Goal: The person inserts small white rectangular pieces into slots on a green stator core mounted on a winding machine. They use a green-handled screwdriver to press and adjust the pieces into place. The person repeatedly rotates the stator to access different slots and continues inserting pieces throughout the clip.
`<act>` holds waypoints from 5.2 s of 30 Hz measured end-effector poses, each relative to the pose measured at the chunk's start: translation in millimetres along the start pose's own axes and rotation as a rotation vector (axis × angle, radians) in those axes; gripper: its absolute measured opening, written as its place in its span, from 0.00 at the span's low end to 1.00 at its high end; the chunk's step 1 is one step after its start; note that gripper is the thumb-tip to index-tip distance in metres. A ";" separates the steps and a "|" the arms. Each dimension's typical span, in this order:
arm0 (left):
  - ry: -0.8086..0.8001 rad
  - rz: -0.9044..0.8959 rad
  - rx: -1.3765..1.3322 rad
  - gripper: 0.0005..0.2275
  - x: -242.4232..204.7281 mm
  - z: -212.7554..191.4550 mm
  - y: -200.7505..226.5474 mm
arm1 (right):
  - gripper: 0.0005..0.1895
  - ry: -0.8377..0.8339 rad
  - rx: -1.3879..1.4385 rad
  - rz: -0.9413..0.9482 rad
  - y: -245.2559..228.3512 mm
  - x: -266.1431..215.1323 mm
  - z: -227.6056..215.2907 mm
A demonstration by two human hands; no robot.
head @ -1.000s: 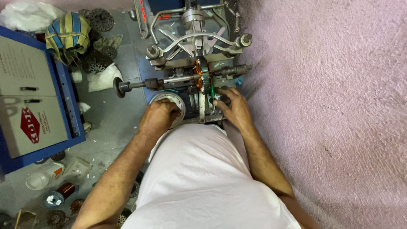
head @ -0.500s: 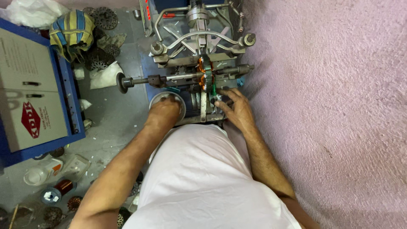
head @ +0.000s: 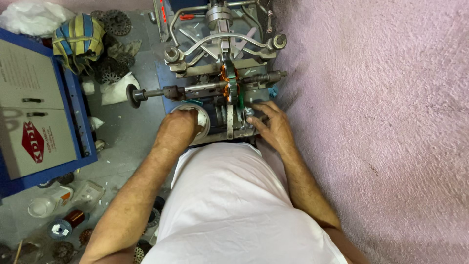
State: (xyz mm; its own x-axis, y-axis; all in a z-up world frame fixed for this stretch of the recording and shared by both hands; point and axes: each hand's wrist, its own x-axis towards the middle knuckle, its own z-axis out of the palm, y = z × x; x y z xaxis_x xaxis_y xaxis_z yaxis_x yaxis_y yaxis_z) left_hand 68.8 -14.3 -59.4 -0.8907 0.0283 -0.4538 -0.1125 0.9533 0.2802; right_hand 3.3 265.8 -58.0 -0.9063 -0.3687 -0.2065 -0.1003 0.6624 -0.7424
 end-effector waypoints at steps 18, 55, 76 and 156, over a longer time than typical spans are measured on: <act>0.231 0.058 -0.585 0.08 -31.5 -54.4 12.2 | 0.42 0.124 -0.288 -0.485 -77.2 -12.7 22.4; -0.031 0.089 -1.399 0.10 -33.4 -81.2 32.7 | 0.14 0.109 0.403 -0.188 -116.0 -29.7 -4.3; 0.262 0.158 -1.242 0.08 -32.1 -78.6 83.5 | 0.09 0.091 0.277 -0.466 -85.8 -10.5 -50.5; 0.277 0.470 -0.689 0.21 41.9 -104.9 35.4 | 0.08 -0.045 0.288 -0.554 -44.3 79.9 -40.1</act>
State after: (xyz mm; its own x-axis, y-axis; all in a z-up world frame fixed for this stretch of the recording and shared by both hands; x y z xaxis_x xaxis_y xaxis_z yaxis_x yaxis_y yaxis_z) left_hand -18.6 -10.9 20.2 -0.9764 0.2132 0.0337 0.1317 0.4650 0.8754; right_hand -81.1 233.1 -16.1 -0.7325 -0.6386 0.2360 -0.4298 0.1649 -0.8877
